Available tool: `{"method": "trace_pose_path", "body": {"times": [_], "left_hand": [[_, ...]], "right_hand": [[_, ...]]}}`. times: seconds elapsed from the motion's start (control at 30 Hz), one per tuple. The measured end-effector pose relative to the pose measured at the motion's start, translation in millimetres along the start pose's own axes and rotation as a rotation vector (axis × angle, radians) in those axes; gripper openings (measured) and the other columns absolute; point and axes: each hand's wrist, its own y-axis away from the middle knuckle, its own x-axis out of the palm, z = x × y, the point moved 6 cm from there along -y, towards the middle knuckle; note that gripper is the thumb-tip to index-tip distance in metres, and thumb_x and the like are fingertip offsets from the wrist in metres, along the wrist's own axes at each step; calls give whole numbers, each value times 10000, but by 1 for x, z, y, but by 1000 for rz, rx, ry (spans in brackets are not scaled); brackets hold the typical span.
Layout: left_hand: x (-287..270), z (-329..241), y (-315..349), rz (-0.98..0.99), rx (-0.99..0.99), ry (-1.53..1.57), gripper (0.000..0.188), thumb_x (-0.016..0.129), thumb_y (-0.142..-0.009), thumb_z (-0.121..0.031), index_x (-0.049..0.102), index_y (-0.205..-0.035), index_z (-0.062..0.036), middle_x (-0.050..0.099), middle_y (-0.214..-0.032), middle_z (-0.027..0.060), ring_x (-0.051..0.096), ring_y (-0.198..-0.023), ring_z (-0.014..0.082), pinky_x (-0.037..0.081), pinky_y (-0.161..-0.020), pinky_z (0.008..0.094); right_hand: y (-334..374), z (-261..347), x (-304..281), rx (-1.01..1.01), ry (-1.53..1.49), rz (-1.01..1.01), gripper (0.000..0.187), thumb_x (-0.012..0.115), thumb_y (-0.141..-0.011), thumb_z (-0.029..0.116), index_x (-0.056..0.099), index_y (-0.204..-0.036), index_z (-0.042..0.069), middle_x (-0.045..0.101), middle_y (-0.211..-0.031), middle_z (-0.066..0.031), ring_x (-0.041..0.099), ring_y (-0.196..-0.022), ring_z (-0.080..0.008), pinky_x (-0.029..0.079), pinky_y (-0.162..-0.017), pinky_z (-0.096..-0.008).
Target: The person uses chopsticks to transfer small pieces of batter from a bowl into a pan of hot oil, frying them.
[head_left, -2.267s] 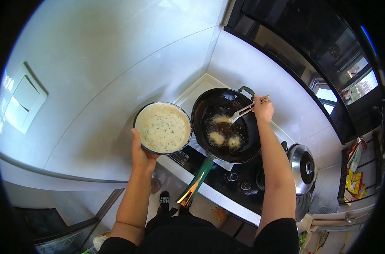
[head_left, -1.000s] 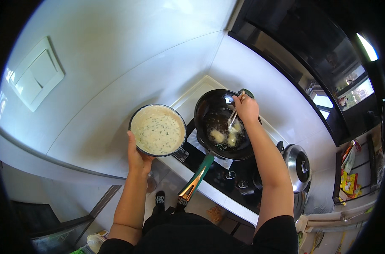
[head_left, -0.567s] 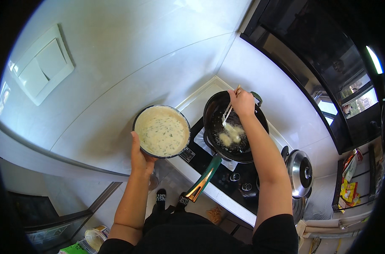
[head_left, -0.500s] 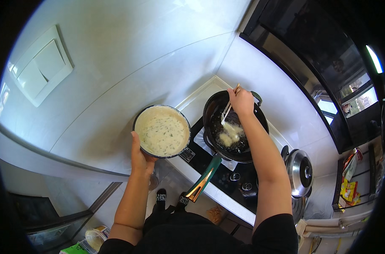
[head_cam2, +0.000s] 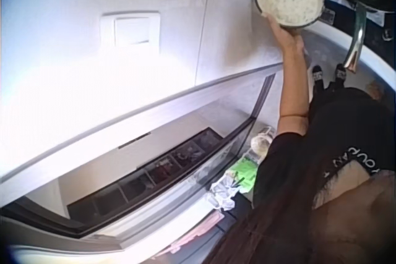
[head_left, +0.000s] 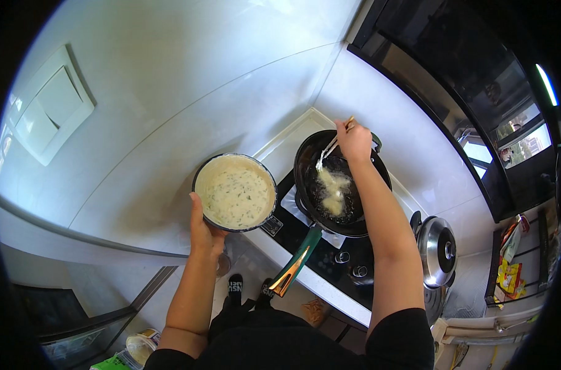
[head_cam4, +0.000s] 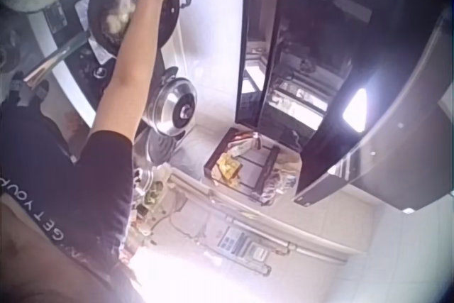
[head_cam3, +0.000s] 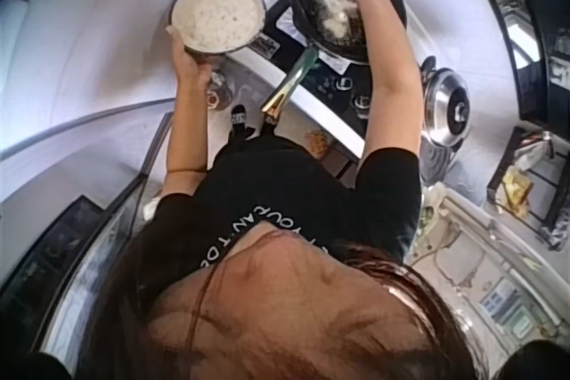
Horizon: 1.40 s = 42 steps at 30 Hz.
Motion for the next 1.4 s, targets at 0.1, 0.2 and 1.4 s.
{"method": "trace_pose_path", "body": {"times": [0.1,0.2,1.4], "left_hand": [[5,0,2,-13,5,3,701,407,-900,-635,434,-1314,-69,594,-1193,108,641,-1006,203,580,-676,290],[9,1,4,-14,2,4,699,404,-903,-631,432,-1315,-68,589,-1203,111,638,-1015,206,579,-685,296],[61,22,37,189,-110,-3,566,467,-938,-467,443,-1310,-41,561,-1259,124,588,-1109,248,523,-862,368]], "right_hand": [[-3,4,-10,-15,-5,-35,313,671,-812,320,651,-719,22,628,-631,-193,627,-596,-383,529,-591,-454],[-9,-1,-14,7,-25,-45,302,675,-810,303,646,-710,19,626,-626,-191,627,-592,-379,528,-586,-451],[193,-66,-163,789,-1052,-429,280,639,-903,240,601,-909,-37,646,-774,-106,658,-613,-186,542,-528,-247]]}}
